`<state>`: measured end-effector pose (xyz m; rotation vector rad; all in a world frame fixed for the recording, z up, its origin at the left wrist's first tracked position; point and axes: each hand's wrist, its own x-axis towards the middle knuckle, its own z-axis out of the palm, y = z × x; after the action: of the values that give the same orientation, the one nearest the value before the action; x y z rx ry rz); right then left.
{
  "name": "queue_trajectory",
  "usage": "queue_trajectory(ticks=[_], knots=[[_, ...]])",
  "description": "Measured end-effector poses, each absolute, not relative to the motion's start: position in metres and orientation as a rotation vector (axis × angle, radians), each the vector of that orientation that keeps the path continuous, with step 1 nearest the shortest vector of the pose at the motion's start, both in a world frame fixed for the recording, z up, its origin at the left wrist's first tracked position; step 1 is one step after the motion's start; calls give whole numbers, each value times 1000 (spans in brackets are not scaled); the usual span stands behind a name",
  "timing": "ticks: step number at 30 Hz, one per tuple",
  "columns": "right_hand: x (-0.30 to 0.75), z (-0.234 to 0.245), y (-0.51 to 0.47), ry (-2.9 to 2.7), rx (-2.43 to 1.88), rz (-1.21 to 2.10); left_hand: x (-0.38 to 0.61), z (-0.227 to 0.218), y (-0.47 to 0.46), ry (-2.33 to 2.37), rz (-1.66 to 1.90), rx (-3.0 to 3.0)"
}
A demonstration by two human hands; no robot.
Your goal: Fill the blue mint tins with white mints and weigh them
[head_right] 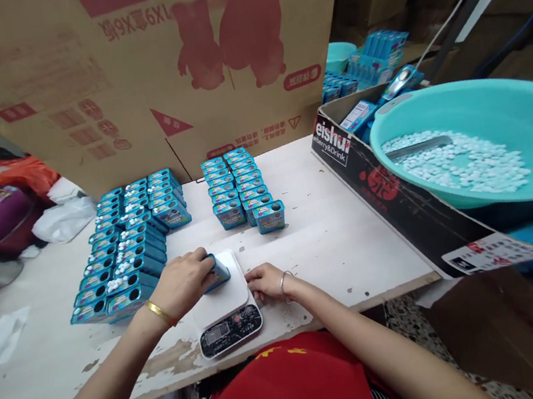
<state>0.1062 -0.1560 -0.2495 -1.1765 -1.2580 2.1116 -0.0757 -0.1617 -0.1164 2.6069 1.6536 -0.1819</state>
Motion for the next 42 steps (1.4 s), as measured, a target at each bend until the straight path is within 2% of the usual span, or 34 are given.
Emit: queue_trajectory(ticks=[4, 8, 12, 18, 22, 27, 32, 38, 42], knots=[[116, -252, -163, -1048, -1236, 2041, -81, -108, -172, 1659, -55, 2628], [145, -248, -173, -918, -1240, 2012, -104, -98, -197, 1734, 519, 2488], [169, -240, -182, -805, -1227, 2009, -136, -129, -235, 1990, 960, 2061], [171, -217, -182, -904, -1334, 1949, -155, -219, -283, 2073, 935, 1712], [154, -183, -172, -1135, -1299, 1849, -152, -249, -295, 2075, 971, 1774], [120, -141, -157, -1409, -1223, 1691, -149, -256, -297, 2094, 936, 1862], [91, -123, -143, -1576, -1123, 1658, -150, -256, -300, 2070, 968, 1855], [95, -132, -134, -1443, -1098, 1729, -153, -260, -304, 2029, 1088, 1883], [111, -159, -143, -1143, -1142, 1819, -142, -242, -286, 1948, 1217, 1976]])
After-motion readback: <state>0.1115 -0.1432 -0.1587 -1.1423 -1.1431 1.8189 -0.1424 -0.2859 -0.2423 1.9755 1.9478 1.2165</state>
